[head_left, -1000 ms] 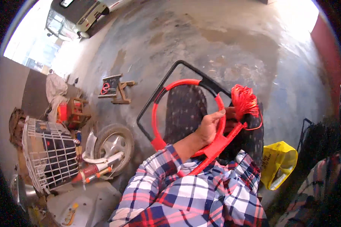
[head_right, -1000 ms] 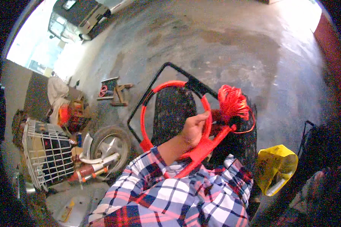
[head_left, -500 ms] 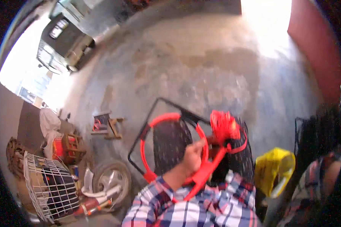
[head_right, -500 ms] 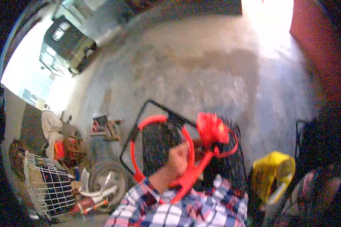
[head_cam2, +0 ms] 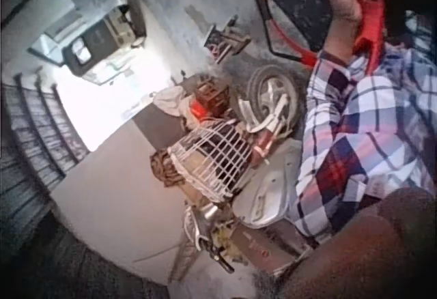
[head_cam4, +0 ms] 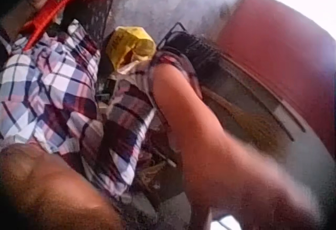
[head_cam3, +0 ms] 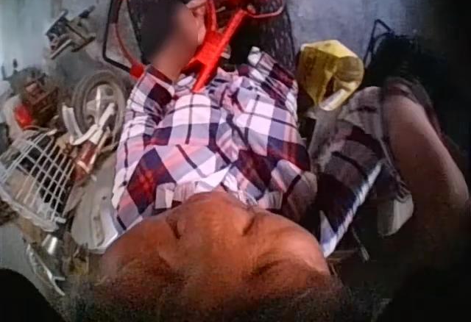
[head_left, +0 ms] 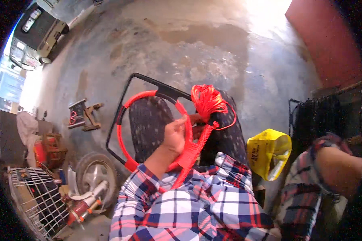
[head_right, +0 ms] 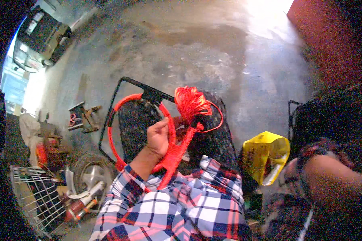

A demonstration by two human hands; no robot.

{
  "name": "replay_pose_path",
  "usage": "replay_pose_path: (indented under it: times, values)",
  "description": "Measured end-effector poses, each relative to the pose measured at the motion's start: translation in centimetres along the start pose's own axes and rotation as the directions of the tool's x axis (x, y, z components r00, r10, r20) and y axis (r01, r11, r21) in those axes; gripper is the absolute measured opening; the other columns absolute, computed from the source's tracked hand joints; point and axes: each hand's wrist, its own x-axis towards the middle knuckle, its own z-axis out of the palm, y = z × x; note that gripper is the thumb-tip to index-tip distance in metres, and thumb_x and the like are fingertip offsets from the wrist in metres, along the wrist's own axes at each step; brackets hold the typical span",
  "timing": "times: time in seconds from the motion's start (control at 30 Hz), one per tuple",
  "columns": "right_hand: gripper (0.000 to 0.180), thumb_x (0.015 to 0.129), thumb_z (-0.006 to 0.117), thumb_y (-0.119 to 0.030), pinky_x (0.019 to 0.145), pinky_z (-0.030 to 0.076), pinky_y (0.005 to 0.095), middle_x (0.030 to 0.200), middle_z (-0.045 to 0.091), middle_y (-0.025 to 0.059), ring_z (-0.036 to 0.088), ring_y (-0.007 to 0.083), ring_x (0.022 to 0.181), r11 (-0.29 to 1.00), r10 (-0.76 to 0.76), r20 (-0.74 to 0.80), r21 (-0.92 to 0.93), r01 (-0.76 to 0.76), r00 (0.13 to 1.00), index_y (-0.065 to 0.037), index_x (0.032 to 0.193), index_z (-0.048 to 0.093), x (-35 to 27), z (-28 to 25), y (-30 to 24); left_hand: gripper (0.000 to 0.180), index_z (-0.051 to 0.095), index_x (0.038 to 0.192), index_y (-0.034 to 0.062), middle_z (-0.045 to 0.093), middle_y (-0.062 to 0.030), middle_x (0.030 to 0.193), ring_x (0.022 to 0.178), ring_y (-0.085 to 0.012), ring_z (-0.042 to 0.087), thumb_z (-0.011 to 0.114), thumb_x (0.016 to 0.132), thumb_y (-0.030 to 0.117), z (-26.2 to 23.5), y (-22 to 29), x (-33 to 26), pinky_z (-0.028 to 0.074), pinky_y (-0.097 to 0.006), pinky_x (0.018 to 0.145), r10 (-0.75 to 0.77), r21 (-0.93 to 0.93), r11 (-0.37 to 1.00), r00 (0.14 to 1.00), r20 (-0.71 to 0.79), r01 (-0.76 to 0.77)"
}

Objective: The person sits on the floor and wraps a red plastic rope around a black metal chair frame. They hold the frame with one hand and wind the rope tightly around the curved sections with the other hand, gradually covering the metal surface.

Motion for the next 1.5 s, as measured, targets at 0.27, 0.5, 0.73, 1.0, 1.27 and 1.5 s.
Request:
replay_pose_path:
  times: [0.27,0.5,0.73,1.0,1.27,1.5]
  values:
    - [0.014,0.085,0.057,-0.005,0.071,0.050,0.0291,0.084,0.067,0.0125,0.062,0.0169,0.079,0.593,0.736,-0.248,-0.213,-0.776,0.631,0.005,0.084,0.067,-10.6,0.8,6.7,0.059,0.053,0.131,-0.0042,0.060,-0.0191,0.127,0.113,-0.0351,0.060,0.049,0.092,0.039,0.3,0.5,-0.3,0.045,-0.047,0.101,-0.025,-0.227,0.971,0.980,0.195,0.070]
    - [0.032,0.085,0.069,-0.022,0.078,0.053,0.0351,0.107,0.067,0.0151,0.067,0.0255,0.092,0.457,0.823,-0.103,-0.466,-0.758,0.559,0.001,0.108,0.066,-19.1,3.0,12.8,0.059,0.048,0.137,-0.0017,0.056,-0.0171,0.134,0.120,-0.0322,0.056,0.049,0.093,0.038,0.2,0.6,-0.3,0.042,-0.045,0.105,-0.052,-0.253,0.960,0.964,0.261,0.120]
    - [0.036,0.077,0.069,-0.018,0.084,0.050,0.0353,0.104,0.064,0.0151,0.063,0.0287,0.096,0.410,0.838,-0.057,-0.589,-0.696,0.542,0.001,0.107,0.064,-19.6,3.7,14.6,0.052,0.051,0.135,-0.0005,0.061,-0.0157,0.129,0.118,-0.0286,0.058,0.051,0.095,0.032,0.3,0.7,-0.5,0.043,-0.042,0.104,-0.110,-0.275,0.947,0.970,0.217,0.169]
    - [0.031,0.070,0.055,-0.023,0.092,0.045,0.0380,0.108,0.062,0.0157,0.058,0.0252,0.101,0.616,0.781,-0.335,0.282,-0.735,0.527,-0.002,0.093,0.058,-21.4,1.3,12.5,0.044,0.057,0.126,-0.0041,0.063,-0.0217,0.122,0.109,-0.0336,0.064,0.053,0.093,0.025,-0.2,-0.1,0.1,0.050,-0.045,0.098,-0.213,-0.259,0.930,0.956,0.204,0.262]
    - [0.028,0.092,0.048,-0.037,0.070,0.048,0.0385,0.064,0.056,0.0061,0.052,0.0202,0.057,0.559,0.701,-0.141,0.717,-0.416,0.699,-0.011,0.102,0.047,-21.2,-6.5,6.1,0.036,0.060,0.120,-0.0035,0.066,-0.0225,0.113,0.099,-0.0340,0.067,0.056,0.093,0.020,-0.1,0.4,0.1,0.052,-0.043,0.091,-0.254,-0.150,0.940,0.921,0.295,0.307]
    - [0.020,0.089,0.060,-0.007,0.064,0.053,0.0278,0.098,0.061,0.0097,0.060,0.0135,0.071,0.537,0.825,-0.437,0.410,-0.737,0.357,-0.005,0.109,0.055,-19.8,0.7,7.8,0.039,0.055,0.124,-0.0015,0.064,-0.0271,0.113,0.095,-0.0347,0.068,0.058,0.092,0.020,0.0,0.2,0.0,0.058,-0.041,0.080,-0.256,-0.124,0.947,0.928,0.271,0.297]
